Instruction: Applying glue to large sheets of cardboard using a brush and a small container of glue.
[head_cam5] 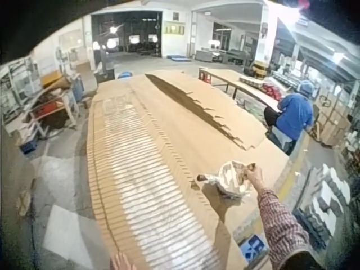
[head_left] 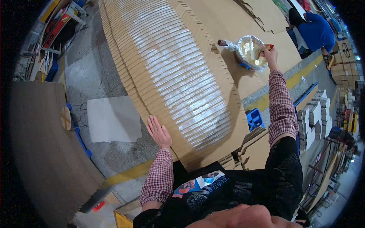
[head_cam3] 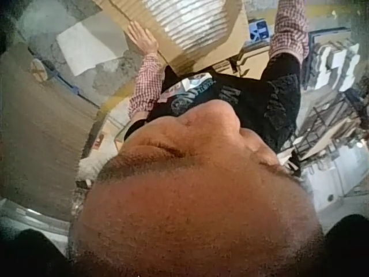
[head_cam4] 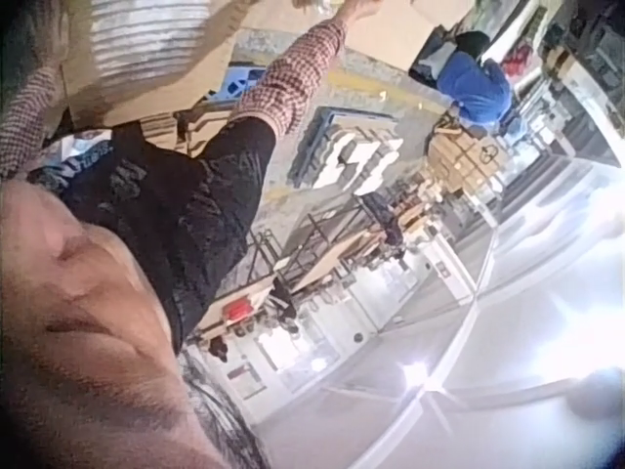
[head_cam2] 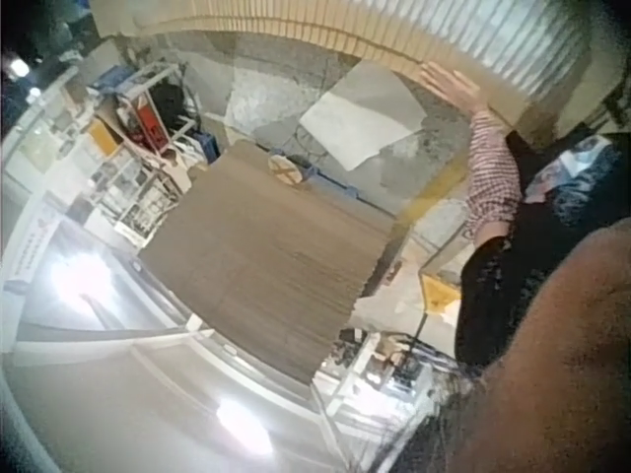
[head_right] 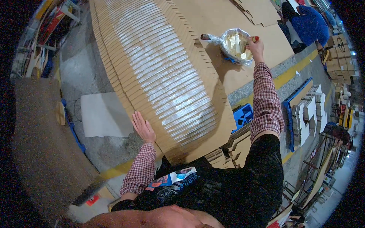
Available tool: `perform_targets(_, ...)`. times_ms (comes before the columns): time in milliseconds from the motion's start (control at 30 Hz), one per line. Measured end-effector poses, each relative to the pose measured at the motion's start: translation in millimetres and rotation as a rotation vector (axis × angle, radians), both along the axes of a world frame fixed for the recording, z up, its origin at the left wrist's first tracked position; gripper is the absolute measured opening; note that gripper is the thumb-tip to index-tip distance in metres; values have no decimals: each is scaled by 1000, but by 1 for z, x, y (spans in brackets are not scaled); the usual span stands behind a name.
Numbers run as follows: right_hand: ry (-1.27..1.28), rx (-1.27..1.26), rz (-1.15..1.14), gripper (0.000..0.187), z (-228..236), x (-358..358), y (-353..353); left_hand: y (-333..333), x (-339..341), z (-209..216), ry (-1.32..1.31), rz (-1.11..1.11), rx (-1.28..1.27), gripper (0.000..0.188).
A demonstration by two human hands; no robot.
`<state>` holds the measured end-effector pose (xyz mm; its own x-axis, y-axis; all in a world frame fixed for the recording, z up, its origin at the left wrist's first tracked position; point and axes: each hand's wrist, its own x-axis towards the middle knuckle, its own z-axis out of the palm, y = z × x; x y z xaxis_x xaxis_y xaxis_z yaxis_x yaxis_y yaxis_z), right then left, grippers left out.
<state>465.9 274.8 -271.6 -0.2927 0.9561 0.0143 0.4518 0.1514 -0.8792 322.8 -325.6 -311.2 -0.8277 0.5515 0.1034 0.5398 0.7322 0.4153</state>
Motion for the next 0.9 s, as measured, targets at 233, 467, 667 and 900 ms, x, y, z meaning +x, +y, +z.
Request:
perform_targets(233,117,-3,28,33,40,6,12,-2,-3,-9,-27,31,-22,56)
perform_targets(467,238,-8,46,27,54,14,21,-4,-3,-7,-29,0,20,56)
perform_targets(667,325,-27,-13,23,28,30,7,-6,-1,-7,-34,-9,30,57)
perform_targets(900,442,95,-163,20,68,62,-76,-3,-3,-12,-8,9,143,62)
